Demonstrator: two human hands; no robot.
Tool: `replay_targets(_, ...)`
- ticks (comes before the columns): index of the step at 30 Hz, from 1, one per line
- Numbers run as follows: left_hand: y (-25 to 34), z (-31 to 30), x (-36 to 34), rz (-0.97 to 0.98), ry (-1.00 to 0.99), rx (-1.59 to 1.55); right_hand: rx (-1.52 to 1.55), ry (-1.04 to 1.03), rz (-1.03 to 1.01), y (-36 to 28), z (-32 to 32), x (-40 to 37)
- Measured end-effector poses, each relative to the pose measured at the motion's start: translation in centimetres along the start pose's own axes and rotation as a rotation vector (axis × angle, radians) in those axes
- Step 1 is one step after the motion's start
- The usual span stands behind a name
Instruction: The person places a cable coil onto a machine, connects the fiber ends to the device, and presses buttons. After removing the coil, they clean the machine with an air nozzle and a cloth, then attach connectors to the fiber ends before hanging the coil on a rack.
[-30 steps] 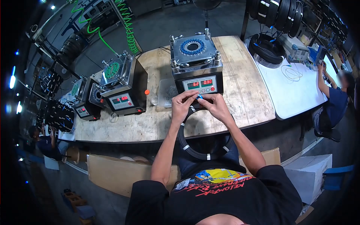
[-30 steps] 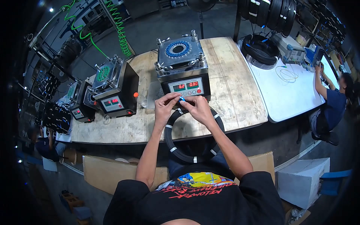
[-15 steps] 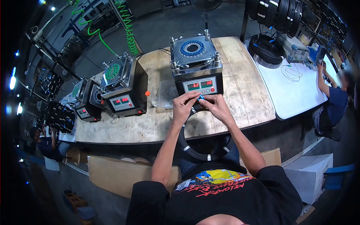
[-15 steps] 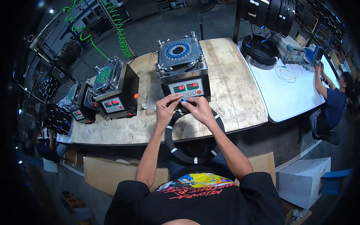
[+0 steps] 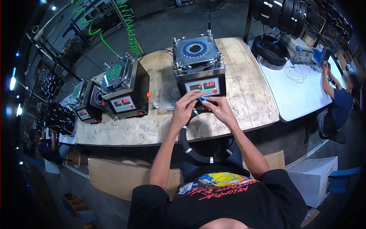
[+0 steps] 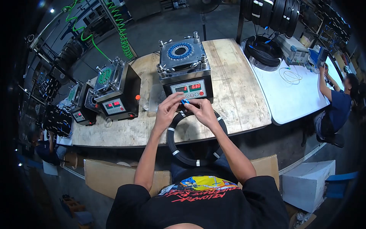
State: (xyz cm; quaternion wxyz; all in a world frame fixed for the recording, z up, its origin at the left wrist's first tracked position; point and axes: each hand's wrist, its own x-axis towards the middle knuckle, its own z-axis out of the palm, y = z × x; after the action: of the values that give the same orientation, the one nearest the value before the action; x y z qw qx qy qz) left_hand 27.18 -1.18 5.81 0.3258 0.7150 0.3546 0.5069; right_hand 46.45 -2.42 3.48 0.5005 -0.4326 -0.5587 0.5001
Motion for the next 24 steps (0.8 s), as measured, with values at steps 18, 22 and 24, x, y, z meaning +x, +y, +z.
replay_targets(18,-9.6,-4.6,-4.8,-0.68,-0.08,-0.233,-0.648,0.014,-0.154,2.1,-5.9,-5.7)
replay_targets(22,-12.3,-4.8,-5.2,-0.562,-0.147,0.105,-0.493,0.022,-0.026,4.5,-8.4,-5.2)
replay_targets(24,-12.0,-4.6,-4.9,-0.486,-0.132,0.266,-0.241,-0.003,-0.008,6.0,-9.2,-4.4)
